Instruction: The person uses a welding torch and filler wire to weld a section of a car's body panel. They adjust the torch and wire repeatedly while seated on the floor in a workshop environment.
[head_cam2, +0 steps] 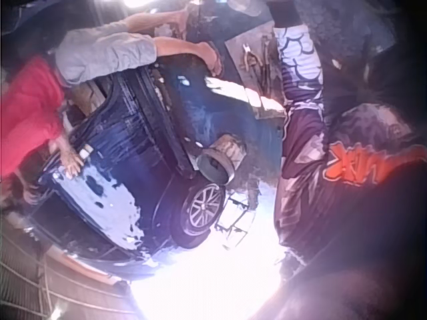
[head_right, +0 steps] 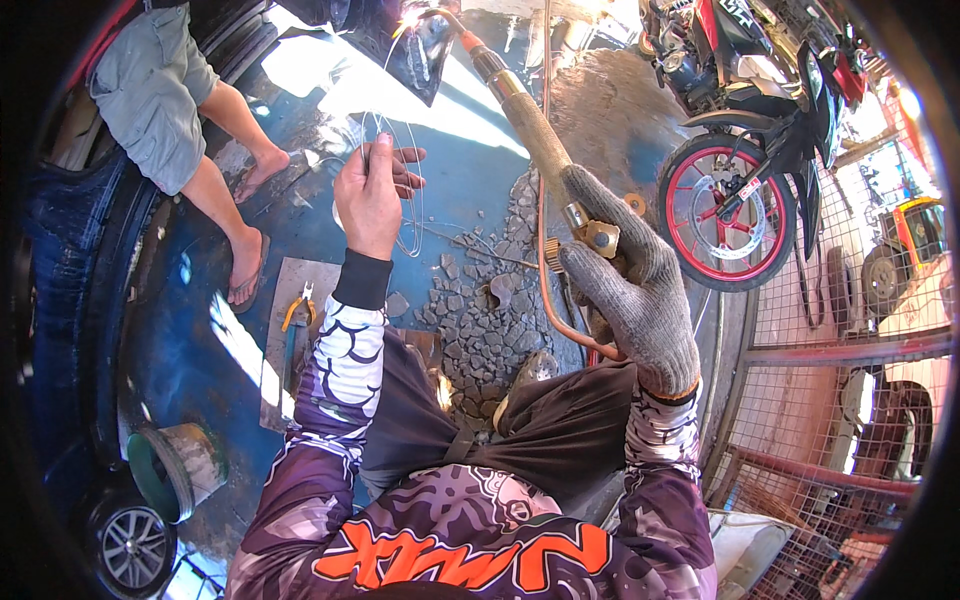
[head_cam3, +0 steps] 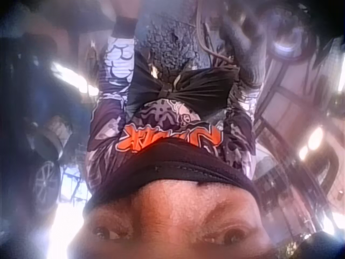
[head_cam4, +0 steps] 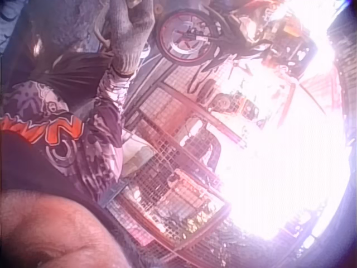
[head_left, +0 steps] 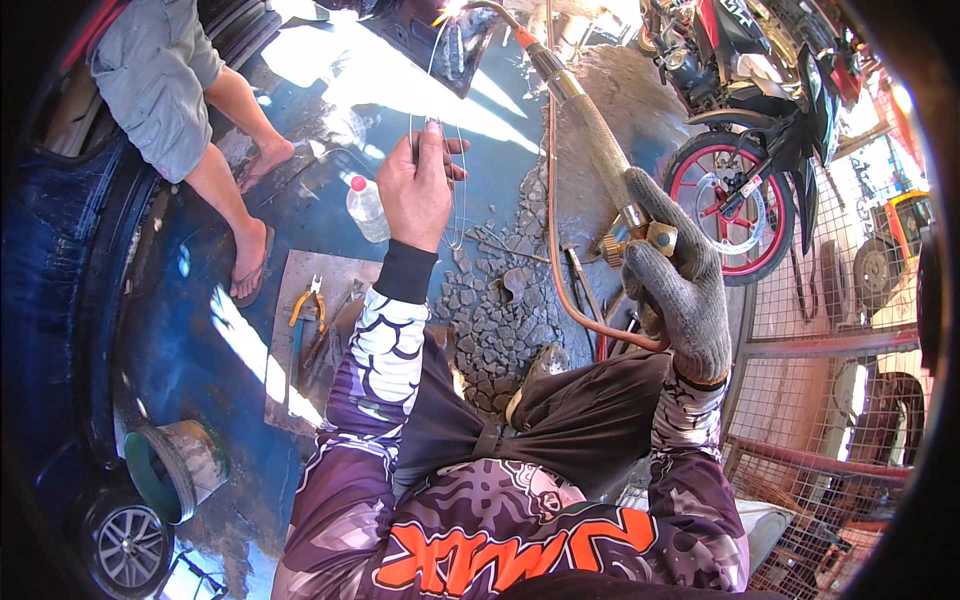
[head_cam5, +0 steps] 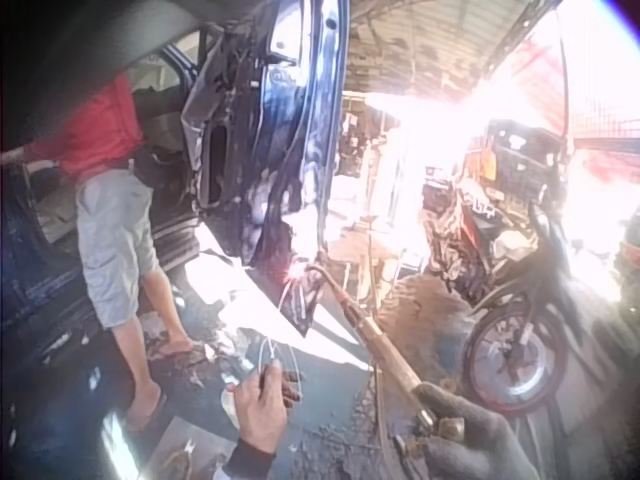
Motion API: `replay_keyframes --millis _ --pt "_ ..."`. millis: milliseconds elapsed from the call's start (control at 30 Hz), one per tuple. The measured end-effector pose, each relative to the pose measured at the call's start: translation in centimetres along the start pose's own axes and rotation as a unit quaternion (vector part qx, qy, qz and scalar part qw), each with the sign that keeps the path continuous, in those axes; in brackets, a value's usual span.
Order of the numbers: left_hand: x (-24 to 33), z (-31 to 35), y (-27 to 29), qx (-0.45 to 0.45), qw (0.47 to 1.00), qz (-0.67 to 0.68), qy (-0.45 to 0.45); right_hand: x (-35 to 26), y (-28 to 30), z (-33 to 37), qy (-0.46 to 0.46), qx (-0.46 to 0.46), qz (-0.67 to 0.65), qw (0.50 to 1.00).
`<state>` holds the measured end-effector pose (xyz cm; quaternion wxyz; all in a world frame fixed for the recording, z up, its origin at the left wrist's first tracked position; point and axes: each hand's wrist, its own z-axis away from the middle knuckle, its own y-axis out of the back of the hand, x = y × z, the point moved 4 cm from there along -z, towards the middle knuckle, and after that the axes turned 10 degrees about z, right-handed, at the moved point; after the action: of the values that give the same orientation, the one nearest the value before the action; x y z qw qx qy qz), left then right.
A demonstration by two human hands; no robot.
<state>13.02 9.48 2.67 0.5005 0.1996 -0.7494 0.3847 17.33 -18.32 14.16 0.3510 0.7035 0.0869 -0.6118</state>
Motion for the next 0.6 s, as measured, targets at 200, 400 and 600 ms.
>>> replay_keyframes --millis 200,400,600 --pt "0.01 0.10 0.04 0.001 1.000 -0.001 0.004 -0.01 -0.08 0.00 0.012 -0.005 -0.009 1.000" --pt "-0.04 0.00 0.05 -0.001 1.000 0.005 0.000 0.09 -0.08 0.04 0.000 0.001 -0.009 1.000" --pt "-0.11 -0.02 -0.02 0.001 1.000 0.004 0.002 -0.07 -0.04 -0.06 0.015 0.007 0.024 1.000"
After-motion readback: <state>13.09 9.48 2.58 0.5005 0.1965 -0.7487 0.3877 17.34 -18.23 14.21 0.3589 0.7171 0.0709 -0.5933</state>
